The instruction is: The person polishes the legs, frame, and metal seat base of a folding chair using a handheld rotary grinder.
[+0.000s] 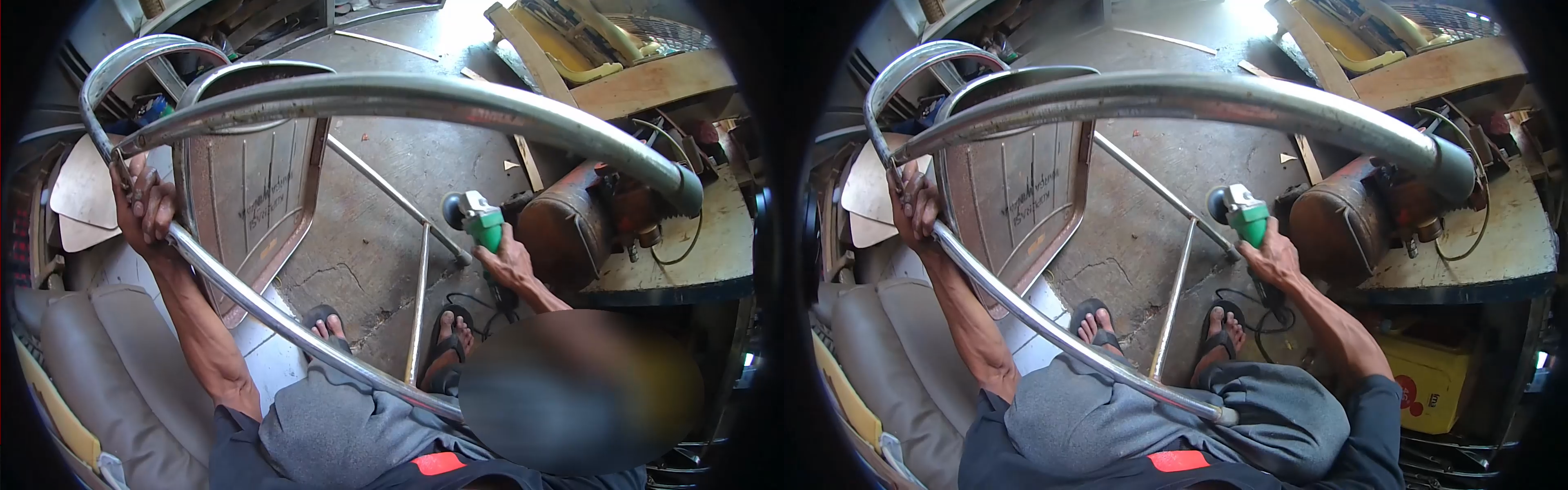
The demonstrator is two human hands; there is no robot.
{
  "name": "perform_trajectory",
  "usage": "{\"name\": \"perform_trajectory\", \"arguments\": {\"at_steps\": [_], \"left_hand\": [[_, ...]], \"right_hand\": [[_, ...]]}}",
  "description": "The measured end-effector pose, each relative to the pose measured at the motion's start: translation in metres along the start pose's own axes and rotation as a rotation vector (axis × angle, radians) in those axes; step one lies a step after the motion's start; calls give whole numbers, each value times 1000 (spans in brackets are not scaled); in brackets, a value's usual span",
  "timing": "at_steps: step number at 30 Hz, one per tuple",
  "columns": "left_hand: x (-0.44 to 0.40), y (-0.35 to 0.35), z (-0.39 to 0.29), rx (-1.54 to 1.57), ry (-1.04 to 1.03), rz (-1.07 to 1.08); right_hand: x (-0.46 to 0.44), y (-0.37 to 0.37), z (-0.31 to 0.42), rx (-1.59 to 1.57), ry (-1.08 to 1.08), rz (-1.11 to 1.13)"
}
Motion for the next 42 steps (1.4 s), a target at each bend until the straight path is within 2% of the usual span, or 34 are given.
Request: {"name": "perform_trajectory", "arguments": {"at_steps": [4,10,16,21,24,26,29,32,38,40,42], "left_hand": [[2,2,-9,-12,-79,-33],[0,6,-11,-24,-18,-53],[-15,9,-7,-91,-49,-76],[-18,9,-4,-91,5,-63],[-12,10,-9,-110,-45,-75],[-10,15,-13,-92,-93,-120],[-10,18,-15,-85,-32,-79],[-14,13,-8,-80,-18,-80],[-14,15,-13,-77,-27,-63],[-13,17,-14,-76,-9,-68],[-11,19,-16,-87,-28,-82]], "right_hand": [[-15,-26,24,-6,62,-10],[-20,-45,38,-31,135,-52],[-31,-58,52,-12,227,-52],[-36,-55,63,-53,219,-76],[-34,-52,75,5,328,-94],[-35,-50,75,30,318,-102],[-52,-44,78,42,311,-62],[-63,-31,99,97,296,4],[-97,-21,140,58,339,-11],[-102,-21,141,25,279,101],[-101,-23,133,37,259,98]]}}
Point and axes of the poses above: each hand's wrist, its own x-axis away from the middle knuckle, its own y-axis out of the back of the hand, z = x × y, the point moved 10 cm from there along -x, towards the middle knuckle, and after that the axes turned 10 degrees about x, right-handed, at the moved point
